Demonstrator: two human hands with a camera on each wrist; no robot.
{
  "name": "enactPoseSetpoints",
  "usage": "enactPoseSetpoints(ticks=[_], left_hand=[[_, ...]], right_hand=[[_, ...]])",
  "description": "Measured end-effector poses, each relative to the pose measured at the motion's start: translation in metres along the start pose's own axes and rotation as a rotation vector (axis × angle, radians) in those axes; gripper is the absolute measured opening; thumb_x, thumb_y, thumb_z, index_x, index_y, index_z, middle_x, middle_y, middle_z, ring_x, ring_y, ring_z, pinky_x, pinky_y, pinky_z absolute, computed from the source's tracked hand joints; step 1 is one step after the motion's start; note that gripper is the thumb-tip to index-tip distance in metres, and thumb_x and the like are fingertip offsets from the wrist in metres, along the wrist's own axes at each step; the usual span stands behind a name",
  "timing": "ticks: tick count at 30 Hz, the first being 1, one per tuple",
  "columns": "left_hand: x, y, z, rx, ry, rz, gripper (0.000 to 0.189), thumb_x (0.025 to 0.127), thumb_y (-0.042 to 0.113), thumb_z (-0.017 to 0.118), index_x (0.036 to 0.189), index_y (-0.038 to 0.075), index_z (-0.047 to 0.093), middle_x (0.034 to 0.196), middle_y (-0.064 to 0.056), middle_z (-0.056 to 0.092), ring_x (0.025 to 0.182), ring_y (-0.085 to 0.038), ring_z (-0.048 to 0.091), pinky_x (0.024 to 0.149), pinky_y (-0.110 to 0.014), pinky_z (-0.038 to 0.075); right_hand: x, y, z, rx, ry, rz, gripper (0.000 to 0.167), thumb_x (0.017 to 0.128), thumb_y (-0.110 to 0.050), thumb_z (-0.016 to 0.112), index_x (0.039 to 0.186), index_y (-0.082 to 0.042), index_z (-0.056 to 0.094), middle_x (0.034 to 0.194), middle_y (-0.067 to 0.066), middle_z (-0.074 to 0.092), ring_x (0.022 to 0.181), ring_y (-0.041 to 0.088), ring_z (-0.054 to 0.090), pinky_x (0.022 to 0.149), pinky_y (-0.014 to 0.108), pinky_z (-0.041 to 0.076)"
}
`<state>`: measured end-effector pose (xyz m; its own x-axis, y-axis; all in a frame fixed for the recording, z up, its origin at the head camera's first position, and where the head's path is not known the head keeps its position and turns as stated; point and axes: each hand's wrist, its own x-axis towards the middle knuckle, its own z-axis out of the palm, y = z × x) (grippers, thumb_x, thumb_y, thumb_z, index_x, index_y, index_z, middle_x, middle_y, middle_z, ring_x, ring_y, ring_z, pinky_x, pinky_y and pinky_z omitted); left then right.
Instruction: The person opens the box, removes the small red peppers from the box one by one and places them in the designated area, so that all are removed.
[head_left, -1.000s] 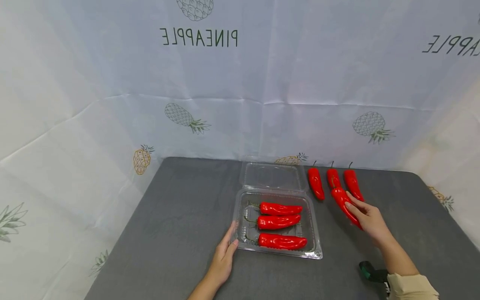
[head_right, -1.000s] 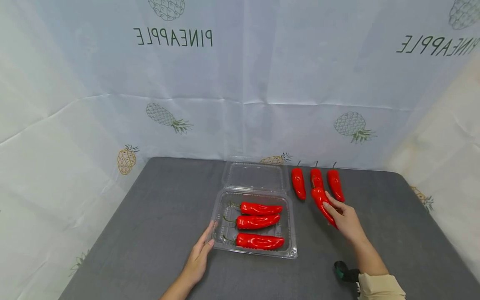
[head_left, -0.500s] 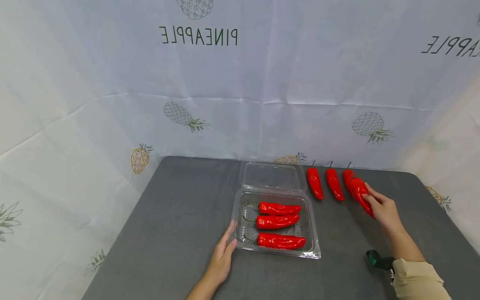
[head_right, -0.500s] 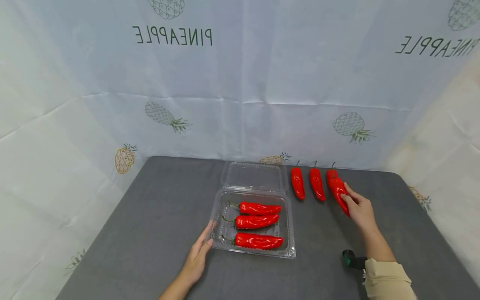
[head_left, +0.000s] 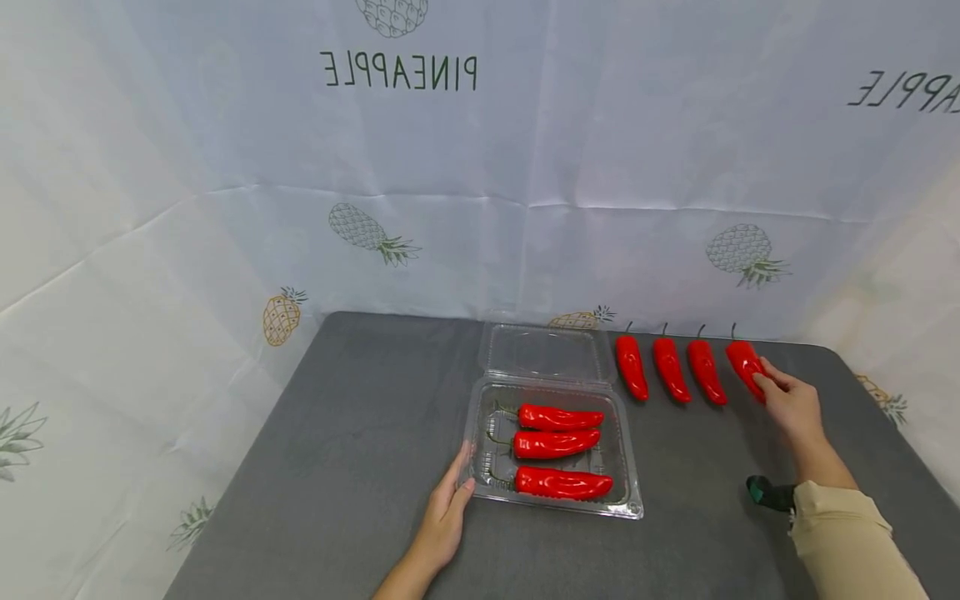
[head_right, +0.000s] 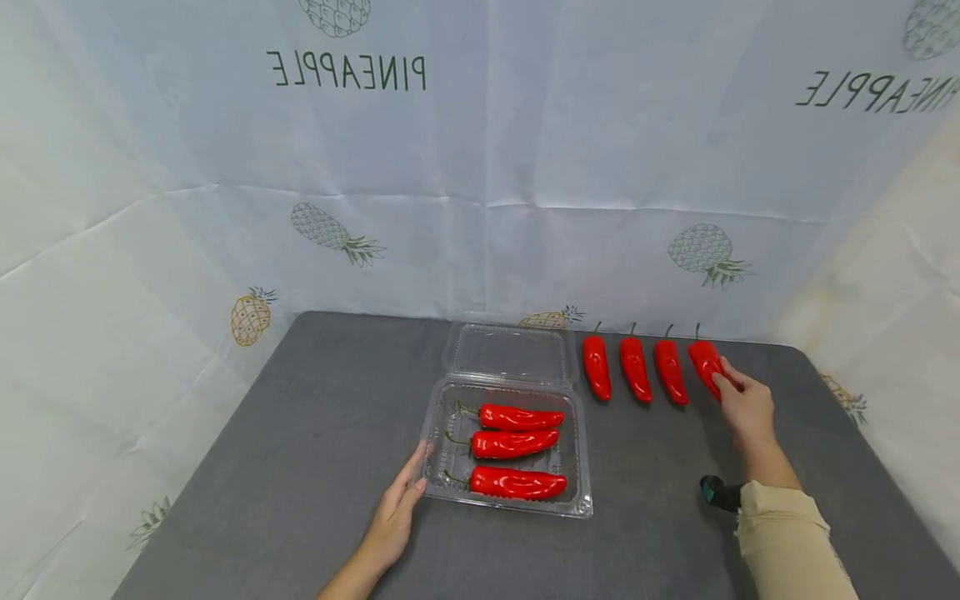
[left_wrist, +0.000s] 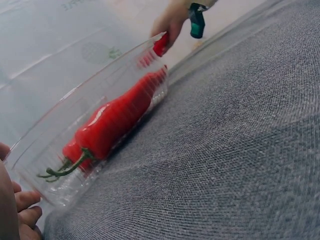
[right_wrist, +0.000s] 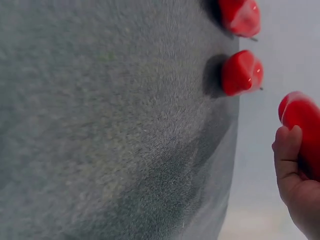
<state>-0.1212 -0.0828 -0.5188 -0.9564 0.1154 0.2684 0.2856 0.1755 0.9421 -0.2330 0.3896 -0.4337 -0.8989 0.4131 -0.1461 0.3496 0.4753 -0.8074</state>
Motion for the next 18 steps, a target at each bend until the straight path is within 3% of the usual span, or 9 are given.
enactPoseSetpoints(ticks=[2,4,12,18], left_hand=[[0.0,0.0,0.0,0.001,-0.002,-0.002,0.047,0.098,0.009,0.041,0.144,0.001,0.032,0.143,-0.021,0.041,0.132,0.0,0.033,0.103,-0.005,0.022],[0.001,0.001,0.0,0.001,-0.006,-0.007,0.047,0.098,0.009,0.041,0.144,0.002,0.032,0.143,-0.02,0.041,0.133,-0.002,0.033,0.103,-0.005,0.022],[0.001,0.002,-0.001,0.008,-0.008,-0.027,0.048,0.098,0.01,0.041,0.144,0.002,0.031,0.144,-0.02,0.04,0.133,-0.004,0.033,0.103,-0.005,0.021],[0.0,0.003,-0.001,0.007,-0.012,-0.032,0.048,0.098,0.012,0.041,0.144,0.002,0.031,0.145,-0.02,0.039,0.133,-0.003,0.032,0.104,-0.005,0.02]], right_hand=[[0.004,0.0,-0.001,-0.02,-0.003,0.009,0.058,0.097,-0.043,0.035,0.143,-0.013,0.017,0.152,0.022,0.014,0.136,0.043,0.022,0.105,0.045,0.038],[0.007,-0.001,-0.001,-0.019,-0.01,-0.001,0.056,0.098,-0.039,0.032,0.143,-0.012,0.014,0.152,0.025,0.012,0.136,0.046,0.019,0.106,0.057,0.029],[0.022,-0.002,-0.001,-0.107,0.001,0.002,0.053,0.098,-0.035,0.033,0.143,-0.01,0.018,0.149,0.031,0.018,0.132,0.046,0.026,0.101,0.054,0.037],[0.03,0.003,0.001,-0.095,0.02,0.049,0.052,0.098,-0.034,0.034,0.142,-0.01,0.021,0.148,0.032,0.02,0.132,0.046,0.028,0.103,0.056,0.034]])
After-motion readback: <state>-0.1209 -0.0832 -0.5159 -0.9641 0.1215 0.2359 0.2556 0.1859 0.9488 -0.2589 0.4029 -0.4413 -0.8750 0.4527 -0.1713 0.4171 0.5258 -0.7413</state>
